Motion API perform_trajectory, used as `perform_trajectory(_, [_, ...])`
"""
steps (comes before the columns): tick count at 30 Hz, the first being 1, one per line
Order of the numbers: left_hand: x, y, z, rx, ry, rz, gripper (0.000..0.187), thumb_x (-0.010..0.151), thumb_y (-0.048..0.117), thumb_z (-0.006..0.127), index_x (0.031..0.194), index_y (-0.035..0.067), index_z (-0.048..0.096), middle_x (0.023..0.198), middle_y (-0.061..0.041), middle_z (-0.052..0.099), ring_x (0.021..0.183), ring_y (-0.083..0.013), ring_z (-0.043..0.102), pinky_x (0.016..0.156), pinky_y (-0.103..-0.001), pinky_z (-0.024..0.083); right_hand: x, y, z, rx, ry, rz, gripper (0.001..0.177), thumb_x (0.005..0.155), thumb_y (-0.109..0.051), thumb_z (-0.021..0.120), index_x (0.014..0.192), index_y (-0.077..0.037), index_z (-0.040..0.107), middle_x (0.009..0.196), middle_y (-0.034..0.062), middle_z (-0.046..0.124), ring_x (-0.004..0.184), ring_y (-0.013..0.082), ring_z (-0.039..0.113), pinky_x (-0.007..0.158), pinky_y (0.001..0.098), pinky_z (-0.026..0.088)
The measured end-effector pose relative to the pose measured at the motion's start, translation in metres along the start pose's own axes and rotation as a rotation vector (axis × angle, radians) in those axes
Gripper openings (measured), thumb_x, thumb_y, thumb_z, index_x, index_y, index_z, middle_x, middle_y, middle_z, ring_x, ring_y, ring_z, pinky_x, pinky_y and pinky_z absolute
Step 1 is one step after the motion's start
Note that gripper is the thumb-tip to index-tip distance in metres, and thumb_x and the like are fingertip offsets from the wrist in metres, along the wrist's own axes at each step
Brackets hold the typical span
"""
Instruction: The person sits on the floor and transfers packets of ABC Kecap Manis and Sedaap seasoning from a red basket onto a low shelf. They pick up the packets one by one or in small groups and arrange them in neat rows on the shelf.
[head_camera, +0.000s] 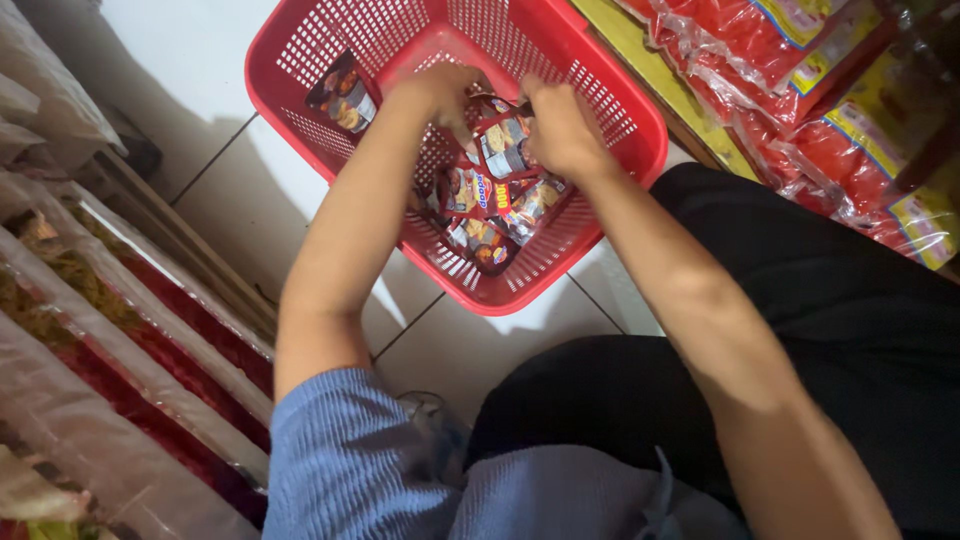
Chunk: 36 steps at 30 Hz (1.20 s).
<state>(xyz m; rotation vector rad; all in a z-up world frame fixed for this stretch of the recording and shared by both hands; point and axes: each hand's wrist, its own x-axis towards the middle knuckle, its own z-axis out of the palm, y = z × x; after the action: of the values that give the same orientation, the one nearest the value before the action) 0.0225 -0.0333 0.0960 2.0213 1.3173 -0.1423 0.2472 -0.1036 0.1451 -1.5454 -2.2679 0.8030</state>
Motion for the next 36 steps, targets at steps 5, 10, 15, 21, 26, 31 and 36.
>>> perform_trajectory(5, [0.009,0.014,0.022,-0.032,-0.008,0.072,0.105,0.046,0.008,0.099,0.142,0.017,0.057,0.125,-0.015,0.07,0.113,-0.031,0.067,0.095,-0.04,0.054,0.006,0.009,0.008,-0.052,-0.021,0.0,0.036,0.08,0.007,0.066,0.115,0.0,0.061,0.1,0.0294,0.069,0.099,0.0484,0.067,0.088,0.0539,0.053])
perform_trajectory(10, [0.006,0.017,0.024,-0.098,0.076,0.26,0.087,0.052,0.011,0.097,0.132,0.016,0.066,0.117,-0.013,0.074,0.109,-0.03,0.07,0.094,-0.04,0.053,0.009,0.027,0.018,-0.1,-0.058,0.023,0.039,0.079,0.005,0.07,0.115,0.0,0.059,0.101,0.0296,0.07,0.099,0.0489,0.067,0.087,0.0543,0.053])
perform_trajectory(15, [0.014,0.021,0.032,-0.108,0.126,0.333,0.055,0.064,0.009,0.092,0.113,0.008,0.069,0.1,-0.01,0.076,0.096,-0.029,0.073,0.082,-0.042,0.054,0.017,0.052,0.033,-0.145,-0.171,0.069,0.028,0.085,-0.005,0.076,0.11,0.005,0.068,0.101,0.0329,0.068,0.103,0.0464,0.068,0.09,0.0514,0.056])
perform_trajectory(21, [0.019,0.021,0.039,-0.069,0.23,0.33,0.04,0.068,0.006,0.086,0.105,0.008,0.07,0.09,-0.013,0.073,0.086,-0.03,0.071,0.072,-0.043,0.053,0.006,0.043,0.023,-0.159,-0.149,0.052,0.025,0.084,-0.005,0.076,0.109,-0.003,0.074,0.097,0.0291,0.069,0.098,0.0457,0.069,0.083,0.0526,0.056])
perform_trajectory(26, [-0.008,0.042,-0.002,0.016,0.322,0.379,0.024,0.073,0.012,0.084,0.093,0.007,0.07,0.085,-0.013,0.072,0.081,-0.0332,0.071,0.069,-0.046,0.052,-0.016,0.014,-0.01,0.013,0.047,0.05,0.023,0.086,-0.007,0.074,0.109,-0.008,0.071,0.094,0.0232,0.07,0.092,0.042,0.07,0.078,0.0522,0.054])
perform_trajectory(31, [-0.076,0.111,-0.074,0.24,0.562,0.467,0.017,0.079,0.013,0.08,0.094,0.011,0.072,0.087,-0.014,0.072,0.083,-0.0378,0.069,0.069,-0.049,0.051,-0.039,-0.033,-0.069,-0.009,0.31,-0.208,0.038,0.072,-0.002,0.077,0.109,-0.007,0.068,0.098,0.0186,0.068,0.095,0.0411,0.066,0.08,0.0513,0.053])
perform_trajectory(36, [-0.171,0.216,-0.146,0.252,0.77,0.554,0.031,0.078,0.001,0.072,0.108,0.011,0.073,0.094,-0.012,0.073,0.088,-0.0353,0.07,0.074,-0.044,0.053,-0.093,-0.097,-0.174,-0.242,0.59,-0.432,0.044,0.074,-0.004,0.076,0.116,-0.009,0.061,0.115,0.0138,0.06,0.111,0.0376,0.059,0.081,0.0494,0.055])
